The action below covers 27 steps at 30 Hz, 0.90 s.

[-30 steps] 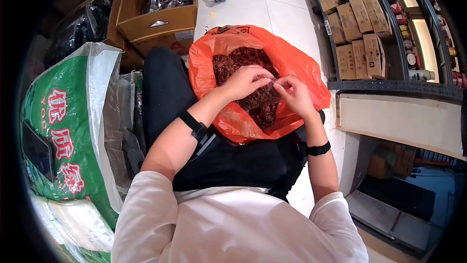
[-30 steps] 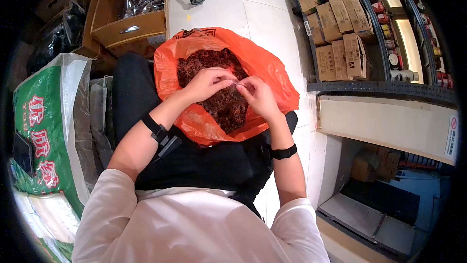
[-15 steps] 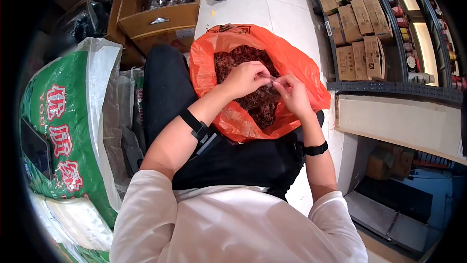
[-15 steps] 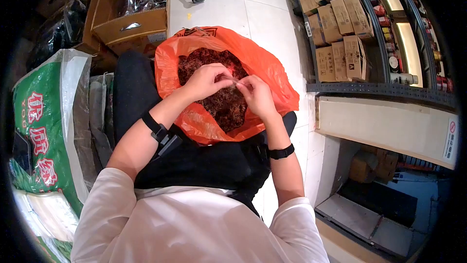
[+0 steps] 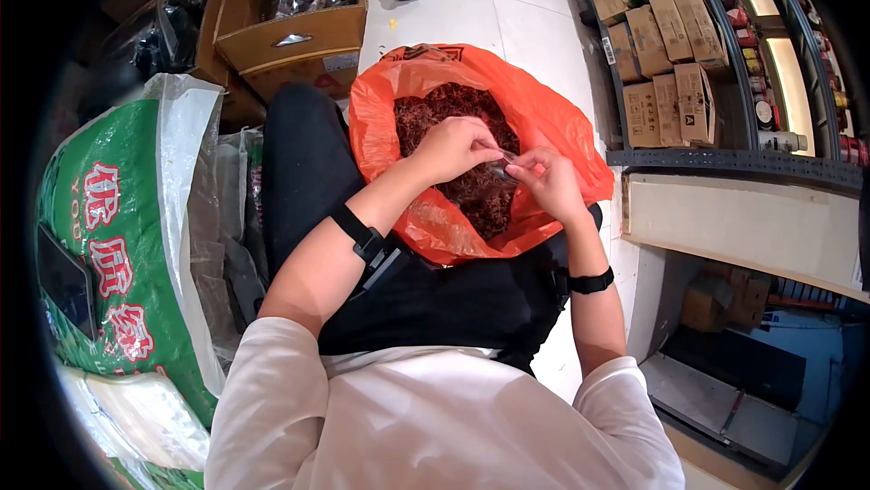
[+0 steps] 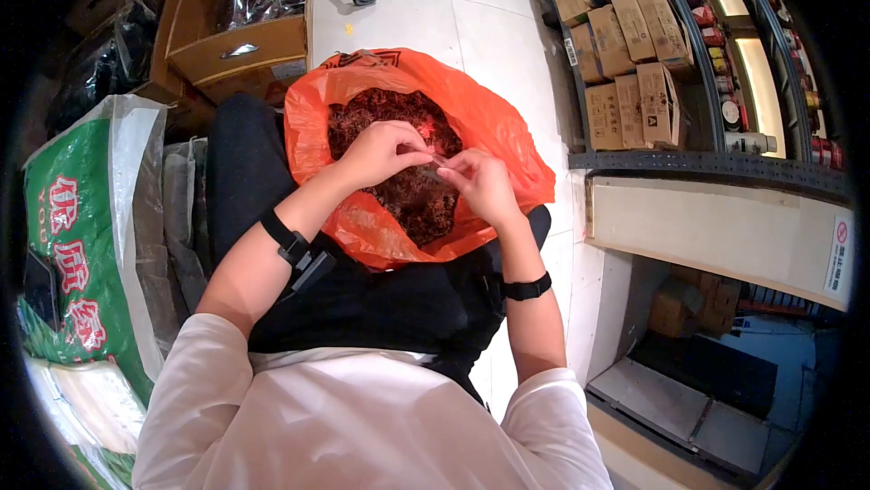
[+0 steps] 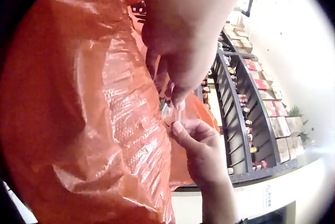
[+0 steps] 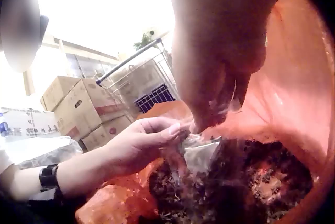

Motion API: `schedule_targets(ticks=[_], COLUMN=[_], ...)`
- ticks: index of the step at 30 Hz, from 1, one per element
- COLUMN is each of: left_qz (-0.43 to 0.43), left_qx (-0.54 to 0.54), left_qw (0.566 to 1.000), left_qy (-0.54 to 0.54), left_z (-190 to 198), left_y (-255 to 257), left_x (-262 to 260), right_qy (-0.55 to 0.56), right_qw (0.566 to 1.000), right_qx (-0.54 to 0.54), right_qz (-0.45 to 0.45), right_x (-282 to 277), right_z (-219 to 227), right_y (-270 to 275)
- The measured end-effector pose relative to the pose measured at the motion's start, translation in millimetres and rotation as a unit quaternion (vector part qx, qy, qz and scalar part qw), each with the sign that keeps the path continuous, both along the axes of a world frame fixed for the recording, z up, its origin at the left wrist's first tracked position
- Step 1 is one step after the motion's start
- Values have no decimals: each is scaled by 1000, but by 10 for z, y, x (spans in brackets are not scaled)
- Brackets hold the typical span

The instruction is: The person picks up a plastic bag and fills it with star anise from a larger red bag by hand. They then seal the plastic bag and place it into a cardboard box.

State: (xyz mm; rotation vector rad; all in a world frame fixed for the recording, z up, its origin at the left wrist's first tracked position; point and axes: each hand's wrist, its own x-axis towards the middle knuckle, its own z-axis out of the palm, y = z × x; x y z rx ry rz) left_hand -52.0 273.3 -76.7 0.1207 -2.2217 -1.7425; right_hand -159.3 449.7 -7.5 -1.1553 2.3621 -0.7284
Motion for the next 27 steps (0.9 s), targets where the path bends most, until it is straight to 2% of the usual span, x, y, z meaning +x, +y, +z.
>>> schedule_targets(ticks=[3,5,8,11,13,15,19,22,24,27], left_qz=[1,29,17,19,21,23,-6,-34,-45,-43], left_qx=[-66,-31,-11,45,43,40,32,38,38,45], left_qw=[998,999,997,998,998,997,999,999,998,998], left_qy=[-14,-32,-76,-36,-46,-57,-43,-14,-5,-21], left_z=[-43,-56,32,-70,-70,-77,-91,-81,-70,-51], left_y=[-10,-24,-67,-28,-36,-45,-64,-21,-5,0], left_x=[-15,-16,4,-28,-41,-44,-33,-28,-22,-16], right_qy=[-10,-19,-5,16,31,-34,-29,1,57,73], right_qw=[1000,999,999,999,999,998,998,999,997,997], right_qx=[-14,-40,-4,6,0,1,-28,-38,-45,3], right_qz=[-3,-32,-36,-39,-38,-58,-47,-30,20,-6], right_x=[-53,-75,-77,-56,-63,-85,-15,27,7,61], right_z=[-40,-29,-11,-22,-46,-69,-41,-4,-42,-21], right_y=[42,69,116,146,158,174,161,155,148,131])
